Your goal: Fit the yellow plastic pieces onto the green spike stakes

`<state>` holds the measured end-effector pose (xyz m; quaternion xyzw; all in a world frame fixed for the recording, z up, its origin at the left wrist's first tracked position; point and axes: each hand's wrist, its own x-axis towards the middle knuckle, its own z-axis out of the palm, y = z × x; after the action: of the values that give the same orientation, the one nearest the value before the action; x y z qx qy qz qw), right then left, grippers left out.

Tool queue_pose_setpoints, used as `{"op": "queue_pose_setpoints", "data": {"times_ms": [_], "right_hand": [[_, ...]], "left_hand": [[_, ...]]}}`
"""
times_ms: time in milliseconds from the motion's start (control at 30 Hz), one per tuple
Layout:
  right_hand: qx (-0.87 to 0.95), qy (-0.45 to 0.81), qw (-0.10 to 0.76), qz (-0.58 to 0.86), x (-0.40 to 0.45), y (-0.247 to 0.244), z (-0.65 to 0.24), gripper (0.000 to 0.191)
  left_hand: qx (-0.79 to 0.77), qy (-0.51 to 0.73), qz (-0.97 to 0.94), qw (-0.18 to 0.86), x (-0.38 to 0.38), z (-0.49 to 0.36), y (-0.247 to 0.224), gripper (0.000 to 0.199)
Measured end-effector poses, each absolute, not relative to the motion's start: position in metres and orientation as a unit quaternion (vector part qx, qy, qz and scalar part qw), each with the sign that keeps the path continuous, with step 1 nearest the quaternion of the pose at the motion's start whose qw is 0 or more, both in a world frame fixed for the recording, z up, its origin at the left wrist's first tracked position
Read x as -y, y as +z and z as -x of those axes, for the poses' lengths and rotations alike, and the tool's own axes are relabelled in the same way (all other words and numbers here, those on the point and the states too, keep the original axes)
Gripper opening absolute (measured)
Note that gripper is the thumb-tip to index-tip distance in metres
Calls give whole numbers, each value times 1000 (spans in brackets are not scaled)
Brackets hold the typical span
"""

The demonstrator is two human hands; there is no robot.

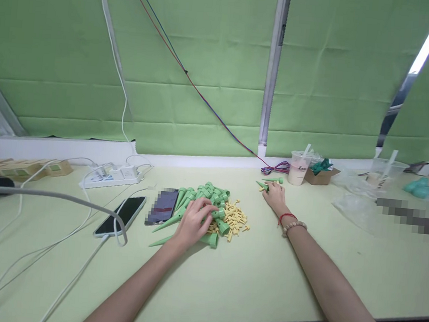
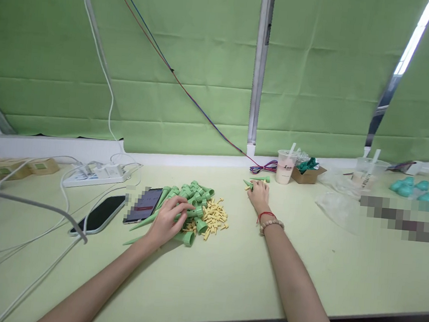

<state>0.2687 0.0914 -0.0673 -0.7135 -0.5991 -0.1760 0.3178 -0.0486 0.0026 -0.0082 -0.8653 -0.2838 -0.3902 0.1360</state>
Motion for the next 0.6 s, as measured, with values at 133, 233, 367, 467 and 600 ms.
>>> {"op": "queue_pose_setpoints", "data": {"times_ms": [133, 233, 367, 467, 600], "right_hand": [[627, -180, 318, 688, -90, -69, -264, 25], [665, -184, 330, 644, -80, -65, -250, 23], [674, -147, 357, 629, -60, -60, -225, 27], [669, -126, 386, 623, -47, -55, -213, 25], [580, -50, 567, 582, -35, -48, -215, 29]], "left_hand": [[279, -381, 869, 146, -4, 50, -7, 23], [270, -383, 871, 149, -6, 52, -6, 22], [275, -398, 864, 142, -10, 54, -6, 22], [277, -405, 859, 150, -12, 54, -7, 21], [259, -421, 849, 186, -12, 56, -7, 22]]}}
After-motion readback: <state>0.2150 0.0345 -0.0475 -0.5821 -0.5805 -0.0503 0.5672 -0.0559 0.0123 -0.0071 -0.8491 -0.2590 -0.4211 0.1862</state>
